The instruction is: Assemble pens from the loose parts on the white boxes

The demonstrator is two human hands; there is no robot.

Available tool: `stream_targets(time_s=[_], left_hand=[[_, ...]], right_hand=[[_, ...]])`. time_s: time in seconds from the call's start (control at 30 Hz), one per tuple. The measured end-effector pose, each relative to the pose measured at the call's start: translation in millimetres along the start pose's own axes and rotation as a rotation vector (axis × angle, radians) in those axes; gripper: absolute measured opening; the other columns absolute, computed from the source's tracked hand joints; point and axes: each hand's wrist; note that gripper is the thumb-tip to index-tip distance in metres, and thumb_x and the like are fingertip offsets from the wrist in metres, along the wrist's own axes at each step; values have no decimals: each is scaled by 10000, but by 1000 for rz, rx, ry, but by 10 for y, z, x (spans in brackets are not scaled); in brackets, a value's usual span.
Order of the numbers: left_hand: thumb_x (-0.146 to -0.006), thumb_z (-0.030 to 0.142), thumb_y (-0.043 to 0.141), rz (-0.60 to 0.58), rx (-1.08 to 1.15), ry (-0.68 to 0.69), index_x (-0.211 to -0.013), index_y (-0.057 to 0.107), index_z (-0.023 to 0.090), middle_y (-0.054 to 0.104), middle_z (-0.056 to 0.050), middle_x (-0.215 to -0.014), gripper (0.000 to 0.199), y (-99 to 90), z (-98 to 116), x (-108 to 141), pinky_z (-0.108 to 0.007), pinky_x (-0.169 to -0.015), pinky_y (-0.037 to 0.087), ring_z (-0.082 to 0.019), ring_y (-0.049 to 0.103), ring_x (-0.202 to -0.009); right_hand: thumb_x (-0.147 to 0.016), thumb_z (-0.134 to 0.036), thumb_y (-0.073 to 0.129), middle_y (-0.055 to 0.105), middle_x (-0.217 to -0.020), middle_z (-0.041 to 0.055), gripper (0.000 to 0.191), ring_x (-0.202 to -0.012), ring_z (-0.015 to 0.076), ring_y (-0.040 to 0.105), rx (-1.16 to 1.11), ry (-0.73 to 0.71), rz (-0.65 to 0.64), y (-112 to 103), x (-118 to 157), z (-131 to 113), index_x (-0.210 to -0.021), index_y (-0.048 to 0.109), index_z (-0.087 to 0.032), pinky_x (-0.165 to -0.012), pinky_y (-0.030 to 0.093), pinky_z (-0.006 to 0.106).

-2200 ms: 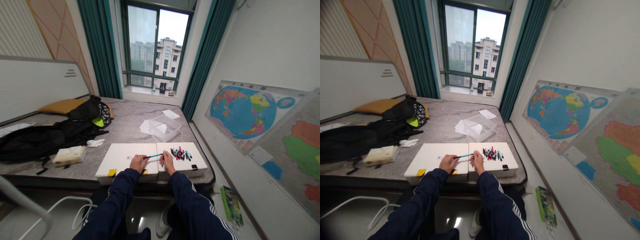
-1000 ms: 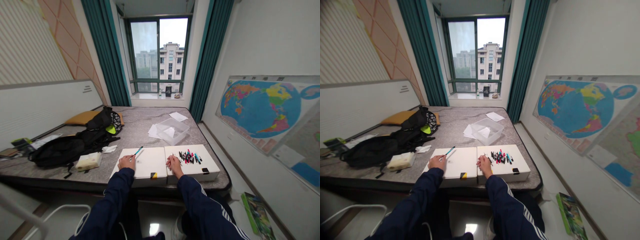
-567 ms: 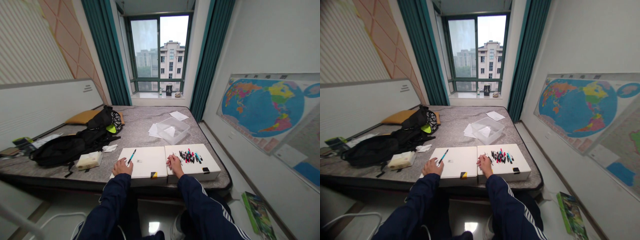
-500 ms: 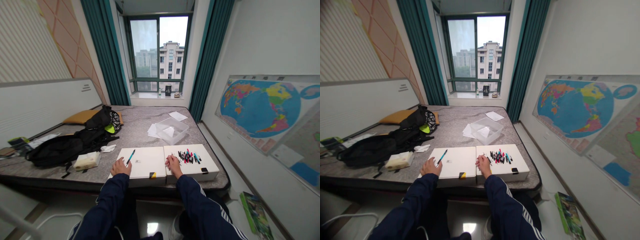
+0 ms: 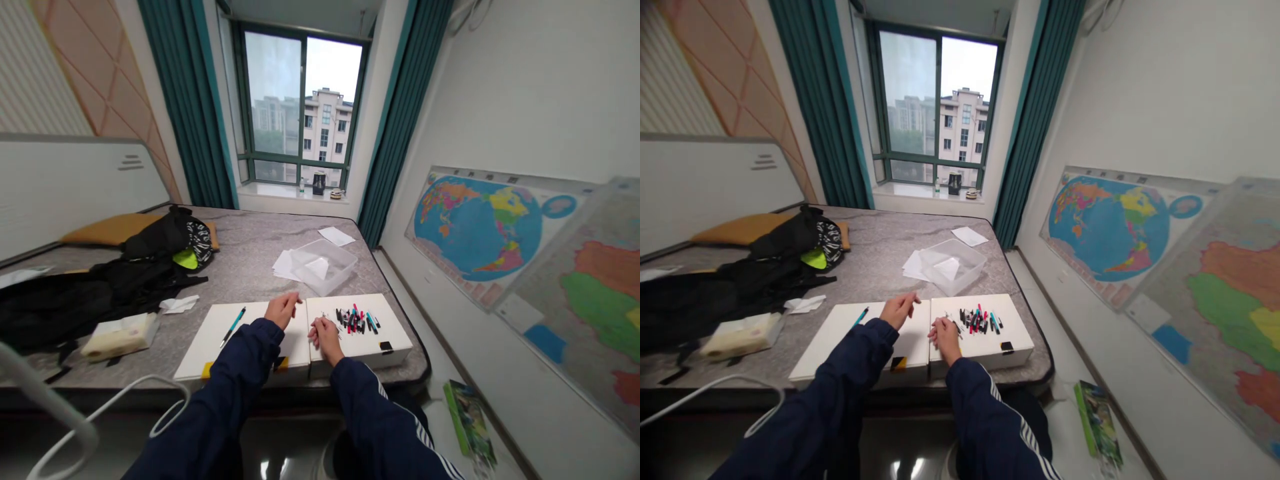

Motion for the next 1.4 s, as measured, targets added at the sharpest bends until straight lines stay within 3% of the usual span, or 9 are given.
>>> stream_targets(time_s=[0.07, 0.17, 0.3, 0.53, 0.67, 0.87, 1.07, 1.2, 1.4], left_hand=[[-887, 592, 347, -7, -171, -67, -665, 692, 186, 566, -6, -489, 577, 152, -346, 234, -270, -606, 403, -161, 547, -549], [-857, 618, 379, -7, -297, -193, -598, 692, 208, 622, -20, -531, 578, 266, -741, 499, -282, -622, 412, -182, 591, -593], [-873, 592, 339, 1, -169, -265, -644, 739, 205, 652, -32, -518, 602, 282, -936, 574, -300, -676, 465, -196, 637, -609], [-826, 339, 332, 45, 48, -347, -511, 697, 142, 666, -100, -509, 520, 285, -1045, 588, -344, -695, 527, -227, 674, -637], [-818, 315, 332, 38, 44, -361, -428, 649, 169, 646, -92, -476, 524, 289, -1048, 591, -322, -713, 523, -216, 677, -643], [-878, 456, 334, -37, -165, -264, -586, 731, 195, 715, -51, -627, 557, 274, -986, 561, -304, -767, 488, -204, 680, -736], [-879, 476, 393, 48, -182, -245, -885, 759, 214, 713, -18, -656, 450, 265, -945, 568, -269, -710, 454, -186, 660, -727], [-871, 452, 432, 41, -168, -234, -915, 747, 233, 693, 1, -622, 387, 251, -922, 570, -253, -660, 428, -172, 644, -702], [-876, 463, 432, 37, -180, -224, -846, 745, 226, 690, -3, -623, 393, 246, -907, 586, -253, -647, 399, -172, 629, -704]], right_hand=[[-841, -484, 489, 610, -527, 4, 340, -346, 73, 433, 6, -2, -4, -5, 7, -11, -750, 548, -162, -312, 304, 167], [-846, -484, 485, 610, -527, 1, 343, -348, 70, 429, 17, 1, -15, -10, 14, -10, -750, 550, -162, -316, 307, 165], [-849, -487, 484, 611, -532, 2, 345, -353, 68, 426, 47, -3, -19, -14, 28, 5, -747, 555, -165, -322, 304, 163], [-846, -491, 487, 607, -536, 2, 345, -358, 67, 421, 90, -11, -4, -4, 64, -43, -736, 555, -171, -330, 305, 162], [-842, -481, 485, 597, -521, -7, 333, -347, 65, 406, 74, 15, -16, 0, 71, -70, -744, 555, -170, -326, 298, 162], [-827, -478, 511, 603, -536, -4, 330, -355, 67, 415, 61, -2, -24, -6, 60, -31, -740, 566, -165, -329, 301, 169], [-813, -501, 534, 611, -559, 3, 340, -363, 71, 430, 26, 15, 8, -19, 76, -102, -773, 576, -165, -330, 310, 174], [-806, -520, 546, 609, -593, 16, 366, -403, 89, 469, 12, 3, 122, -263, 75, -319, -824, 598, -159, -338, 321, 180], [-776, -568, 579, 647, -644, 51, 437, -444, 104, 514, 197, 19, 182, -919, 13, -638, -821, 630, -136, -381, 378, 193]])
Point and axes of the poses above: each hand's wrist, its own x-axis away from the middle knuckle, its own y-axis out of the palm, z = x × y
